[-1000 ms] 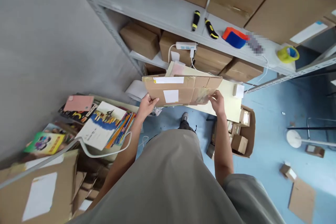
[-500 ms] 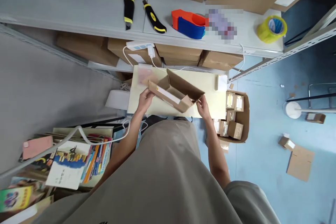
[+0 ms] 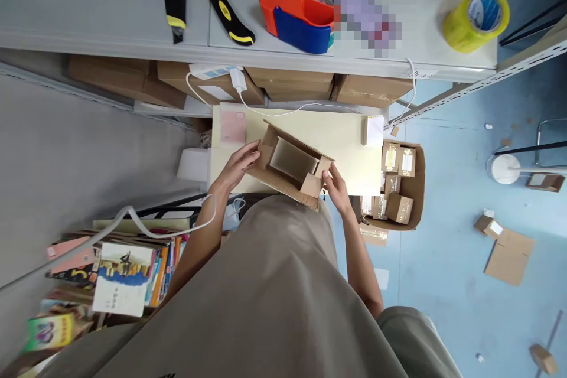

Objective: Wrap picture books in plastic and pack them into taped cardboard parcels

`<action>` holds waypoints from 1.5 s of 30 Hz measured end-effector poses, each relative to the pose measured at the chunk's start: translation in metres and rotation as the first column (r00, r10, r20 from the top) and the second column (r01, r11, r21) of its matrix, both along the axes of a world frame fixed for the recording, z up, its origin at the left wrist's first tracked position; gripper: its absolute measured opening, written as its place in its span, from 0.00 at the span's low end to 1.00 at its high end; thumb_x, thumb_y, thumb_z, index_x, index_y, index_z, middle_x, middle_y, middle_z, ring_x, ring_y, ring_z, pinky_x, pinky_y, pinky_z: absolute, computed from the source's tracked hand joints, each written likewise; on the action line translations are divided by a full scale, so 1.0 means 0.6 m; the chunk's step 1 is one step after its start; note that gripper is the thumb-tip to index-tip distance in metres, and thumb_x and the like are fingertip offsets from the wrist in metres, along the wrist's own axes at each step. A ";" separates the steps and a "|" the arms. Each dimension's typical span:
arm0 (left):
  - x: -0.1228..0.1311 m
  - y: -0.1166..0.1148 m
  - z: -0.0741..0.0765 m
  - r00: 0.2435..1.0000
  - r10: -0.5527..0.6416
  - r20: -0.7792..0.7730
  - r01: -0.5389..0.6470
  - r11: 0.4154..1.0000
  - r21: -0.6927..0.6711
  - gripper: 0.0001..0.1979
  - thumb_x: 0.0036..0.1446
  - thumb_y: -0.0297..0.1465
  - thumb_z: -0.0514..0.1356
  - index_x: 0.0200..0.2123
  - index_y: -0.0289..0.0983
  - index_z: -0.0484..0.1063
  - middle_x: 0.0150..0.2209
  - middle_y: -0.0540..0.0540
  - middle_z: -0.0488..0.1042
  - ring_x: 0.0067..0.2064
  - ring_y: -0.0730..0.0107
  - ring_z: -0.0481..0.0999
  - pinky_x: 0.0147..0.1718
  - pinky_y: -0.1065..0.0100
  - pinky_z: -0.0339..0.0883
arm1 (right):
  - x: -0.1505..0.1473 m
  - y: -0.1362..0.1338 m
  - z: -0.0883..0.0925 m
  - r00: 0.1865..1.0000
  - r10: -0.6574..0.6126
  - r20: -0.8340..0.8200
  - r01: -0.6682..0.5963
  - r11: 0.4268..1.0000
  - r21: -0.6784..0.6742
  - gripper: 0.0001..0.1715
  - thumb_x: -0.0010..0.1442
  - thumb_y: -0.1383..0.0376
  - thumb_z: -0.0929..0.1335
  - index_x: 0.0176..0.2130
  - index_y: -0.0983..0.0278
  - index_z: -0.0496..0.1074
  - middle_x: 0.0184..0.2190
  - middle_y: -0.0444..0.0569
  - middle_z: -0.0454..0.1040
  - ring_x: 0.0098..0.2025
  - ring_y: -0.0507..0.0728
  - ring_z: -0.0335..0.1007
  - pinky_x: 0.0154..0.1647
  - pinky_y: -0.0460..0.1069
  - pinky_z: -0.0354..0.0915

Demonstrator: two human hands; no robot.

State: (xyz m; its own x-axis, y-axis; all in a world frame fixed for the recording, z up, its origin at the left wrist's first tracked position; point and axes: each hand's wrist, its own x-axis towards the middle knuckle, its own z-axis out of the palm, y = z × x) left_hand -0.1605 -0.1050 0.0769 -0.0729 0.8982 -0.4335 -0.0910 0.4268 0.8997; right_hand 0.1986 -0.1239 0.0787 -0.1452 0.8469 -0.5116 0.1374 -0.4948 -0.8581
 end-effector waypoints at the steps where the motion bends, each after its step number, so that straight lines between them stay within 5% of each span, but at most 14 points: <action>1: 0.001 -0.003 0.007 0.999 -0.018 -0.030 0.018 1.000 0.007 0.42 0.57 0.54 0.75 0.68 0.37 0.79 0.67 0.34 0.82 0.68 0.42 0.81 0.67 0.52 0.75 | -0.001 0.006 0.008 1.000 -0.005 0.008 0.005 1.000 0.016 0.59 0.67 0.28 0.72 0.82 0.52 0.65 0.80 0.54 0.68 0.78 0.75 0.71 0.67 0.67 0.82; 5: 0.003 -0.016 0.014 0.984 -0.053 -0.171 0.060 0.998 0.036 0.45 0.55 0.56 0.78 0.68 0.37 0.78 0.62 0.34 0.83 0.61 0.43 0.84 0.60 0.54 0.80 | -0.003 0.043 0.020 0.999 -0.015 0.049 0.011 0.996 0.088 0.59 0.66 0.30 0.76 0.80 0.55 0.68 0.75 0.54 0.76 0.73 0.75 0.76 0.67 0.68 0.82; 11: 0.000 -0.030 -0.031 0.969 -0.057 -0.240 0.055 0.998 -0.014 0.45 0.54 0.53 0.78 0.68 0.35 0.77 0.56 0.34 0.83 0.54 0.47 0.86 0.55 0.54 0.82 | -0.004 0.085 0.005 0.997 0.071 0.029 -0.074 0.989 0.129 0.53 0.62 0.33 0.79 0.72 0.58 0.76 0.71 0.58 0.79 0.67 0.73 0.82 0.65 0.67 0.84; 15: -0.010 -0.051 -0.039 0.986 -0.064 -0.156 0.067 0.998 0.018 0.46 0.57 0.54 0.77 0.72 0.40 0.74 0.65 0.32 0.80 0.62 0.46 0.83 0.60 0.53 0.80 | 0.002 0.092 0.001 0.992 0.122 0.027 -0.125 0.974 0.188 0.46 0.61 0.35 0.81 0.65 0.58 0.80 0.67 0.55 0.83 0.66 0.70 0.82 0.70 0.68 0.81; 18: -0.019 -0.068 -0.028 0.996 -0.069 -0.058 0.070 0.997 0.028 0.59 0.57 0.54 0.77 0.84 0.50 0.56 0.79 0.29 0.65 0.73 0.41 0.76 0.64 0.49 0.78 | 0.006 0.094 -0.001 0.991 0.125 0.049 -0.132 0.973 0.190 0.48 0.60 0.34 0.81 0.65 0.59 0.80 0.66 0.57 0.83 0.64 0.72 0.83 0.68 0.69 0.82; 22: -0.023 -0.076 -0.006 0.981 -0.191 0.030 0.189 0.980 0.056 0.83 0.43 0.51 0.86 0.87 0.62 0.33 0.87 0.30 0.43 0.83 0.29 0.60 0.65 0.42 0.78 | 0.010 0.097 -0.002 0.987 0.116 0.115 -0.139 0.966 0.218 0.61 0.61 0.32 0.79 0.79 0.58 0.68 0.72 0.60 0.77 0.71 0.76 0.78 0.68 0.70 0.82; 27: -0.005 -0.073 0.023 0.960 -0.277 0.036 0.273 0.959 0.080 0.87 0.35 0.49 0.89 0.87 0.62 0.37 0.87 0.30 0.43 0.84 0.23 0.55 0.67 0.36 0.75 | 0.022 0.092 0.011 0.962 0.145 0.231 -0.221 0.912 0.347 0.60 0.67 0.33 0.75 0.84 0.50 0.57 0.86 0.54 0.56 0.84 0.72 0.59 0.77 0.68 0.74; 30: 0.009 -0.073 0.036 0.975 -0.218 -0.051 0.221 0.972 0.073 0.78 0.39 0.46 0.89 0.86 0.57 0.48 0.85 0.30 0.52 0.82 0.26 0.60 0.66 0.41 0.78 | 0.035 0.086 0.023 0.955 0.156 0.253 -0.244 0.899 0.365 0.51 0.72 0.29 0.68 0.80 0.50 0.65 0.84 0.54 0.60 0.84 0.71 0.59 0.79 0.69 0.70; 32: 0.015 -0.073 0.039 0.981 -0.152 -0.117 0.162 0.984 0.072 0.63 0.47 0.47 0.85 0.82 0.53 0.60 0.80 0.32 0.64 0.78 0.32 0.69 0.63 0.47 0.80 | 0.041 0.082 0.029 0.957 0.159 0.241 -0.242 0.897 0.370 0.49 0.72 0.25 0.63 0.74 0.51 0.72 0.81 0.55 0.65 0.84 0.71 0.58 0.80 0.69 0.69; 37: 0.022 -0.064 0.023 0.940 -0.071 -0.334 0.129 0.979 0.155 0.23 0.62 0.49 0.74 0.53 0.41 0.83 0.60 0.38 0.80 0.61 0.51 0.82 0.59 0.55 0.83 | 0.030 0.074 0.029 0.942 0.223 0.250 -0.303 0.885 0.354 0.42 0.68 0.27 0.70 0.58 0.55 0.82 0.76 0.61 0.71 0.84 0.74 0.58 0.66 0.66 0.81; 40: 0.024 -0.058 0.006 0.907 -0.002 -0.421 0.106 0.969 0.224 0.16 0.64 0.46 0.72 0.43 0.40 0.84 0.51 0.40 0.82 0.55 0.54 0.83 0.61 0.53 0.81 | 0.014 0.072 0.016 0.953 0.151 0.263 -0.243 0.898 0.367 0.35 0.68 0.31 0.73 0.52 0.55 0.82 0.67 0.61 0.78 0.82 0.73 0.61 0.61 0.65 0.84; 45: 0.026 -0.052 -0.016 0.930 0.080 -0.358 0.001 0.975 0.221 0.16 0.58 0.46 0.74 0.39 0.40 0.84 0.44 0.42 0.83 0.50 0.56 0.84 0.59 0.53 0.81 | 0.006 0.076 -0.012 0.980 0.084 0.180 -0.146 0.917 0.371 0.29 0.65 0.35 0.77 0.47 0.54 0.82 0.58 0.56 0.82 0.75 0.68 0.70 0.77 0.67 0.73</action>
State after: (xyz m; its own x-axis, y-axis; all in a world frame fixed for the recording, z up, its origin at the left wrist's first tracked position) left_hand -0.1451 -0.1360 0.0675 -0.2257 0.9594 -0.1691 0.2456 0.2240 0.9431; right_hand 0.2022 -0.0784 0.0715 -0.1979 0.9639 -0.1780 0.3217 -0.1077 -0.9407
